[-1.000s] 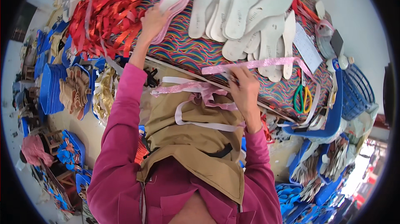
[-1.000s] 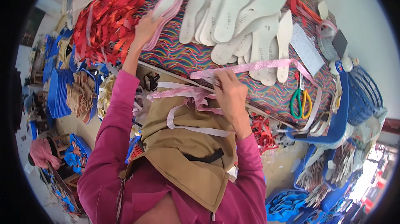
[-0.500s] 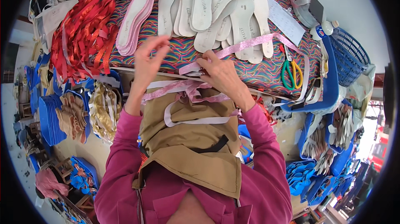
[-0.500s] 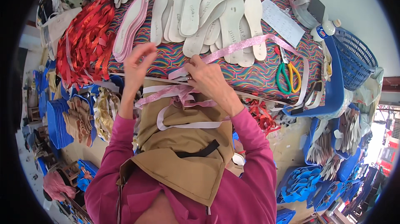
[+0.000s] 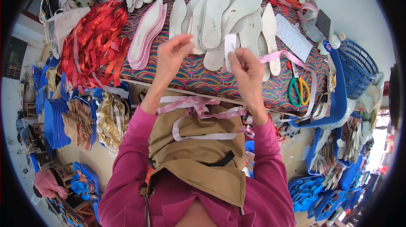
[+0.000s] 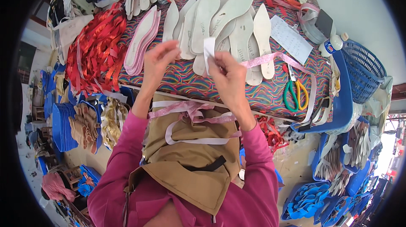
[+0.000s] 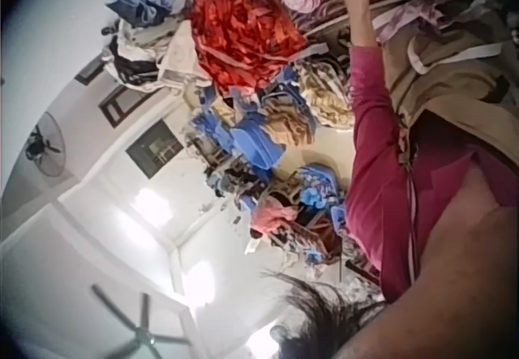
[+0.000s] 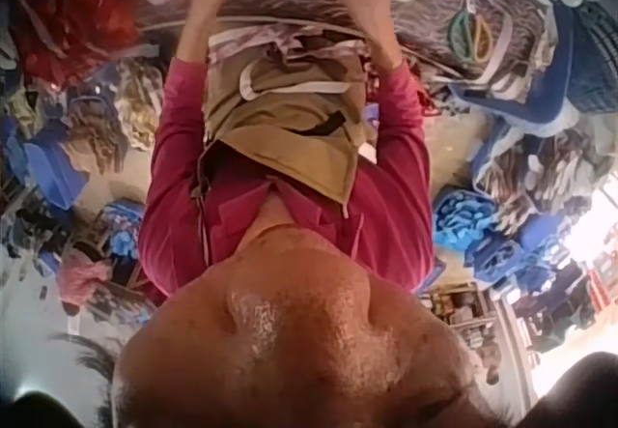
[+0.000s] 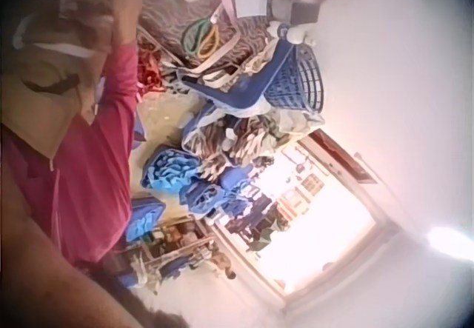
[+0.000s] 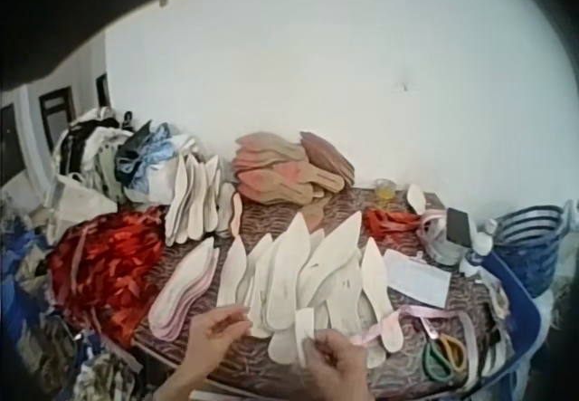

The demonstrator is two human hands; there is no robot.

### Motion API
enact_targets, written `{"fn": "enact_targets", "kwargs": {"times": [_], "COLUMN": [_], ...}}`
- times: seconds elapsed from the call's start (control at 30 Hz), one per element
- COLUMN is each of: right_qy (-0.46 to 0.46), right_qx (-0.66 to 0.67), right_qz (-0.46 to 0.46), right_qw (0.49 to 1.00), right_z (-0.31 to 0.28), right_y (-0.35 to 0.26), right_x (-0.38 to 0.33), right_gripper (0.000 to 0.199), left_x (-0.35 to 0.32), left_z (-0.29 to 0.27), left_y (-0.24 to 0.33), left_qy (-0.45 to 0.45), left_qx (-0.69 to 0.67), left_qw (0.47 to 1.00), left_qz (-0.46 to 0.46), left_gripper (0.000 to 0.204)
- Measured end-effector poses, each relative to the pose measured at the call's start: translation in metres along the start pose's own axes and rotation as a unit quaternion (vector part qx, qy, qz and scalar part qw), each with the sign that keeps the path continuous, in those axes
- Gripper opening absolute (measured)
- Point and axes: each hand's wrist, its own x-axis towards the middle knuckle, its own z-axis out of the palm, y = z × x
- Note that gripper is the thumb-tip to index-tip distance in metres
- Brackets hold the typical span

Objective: Attaching pink decorative ribbons to shoe insoles at a workstation.

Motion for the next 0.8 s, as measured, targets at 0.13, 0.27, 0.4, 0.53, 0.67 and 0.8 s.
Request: {"fn": "enact_targets", "kwargs": {"times": [0.13,0.27,0.4,0.53,0.67,0.8], "right_qy": [0.070,0.163,0.209,0.213,0.219,0.270], "right_qx": [-0.050,-0.107,-0.097,-0.192,-0.168,-0.108], "right_qz": [-0.076,-0.086,-0.031,-0.101,-0.057,-0.088], "right_qw": [0.993,0.977,0.973,0.953,0.960,0.953], "right_z": [-0.002,-0.003,-0.008,0.010,0.044,0.008], "right_y": [-0.005,0.063,0.075,0.094,0.108,0.104], "right_x": [0.055,0.112,0.119,0.115,0.133,0.126], "right_gripper": [0.014,0.019,0.020,0.021,0.018,0.015], "left_x": [0.087,0.156,0.189,0.217,0.242,0.190], "left_z": [0.033,0.075,0.111,0.097,0.041,0.098], "left_y": [-0.012,-0.027,-0.034,-0.055,-0.095,-0.014], "left_qy": [0.037,0.096,0.124,0.060,0.129,0.064], "left_qx": [0.043,0.223,0.358,0.478,0.440,0.231], "left_qw": [0.997,0.965,0.920,0.869,0.839,0.953], "left_qz": [0.046,0.103,0.097,0.111,0.295,0.186], "left_gripper": [0.040,0.064,0.081,0.071,0.059,0.046]}}
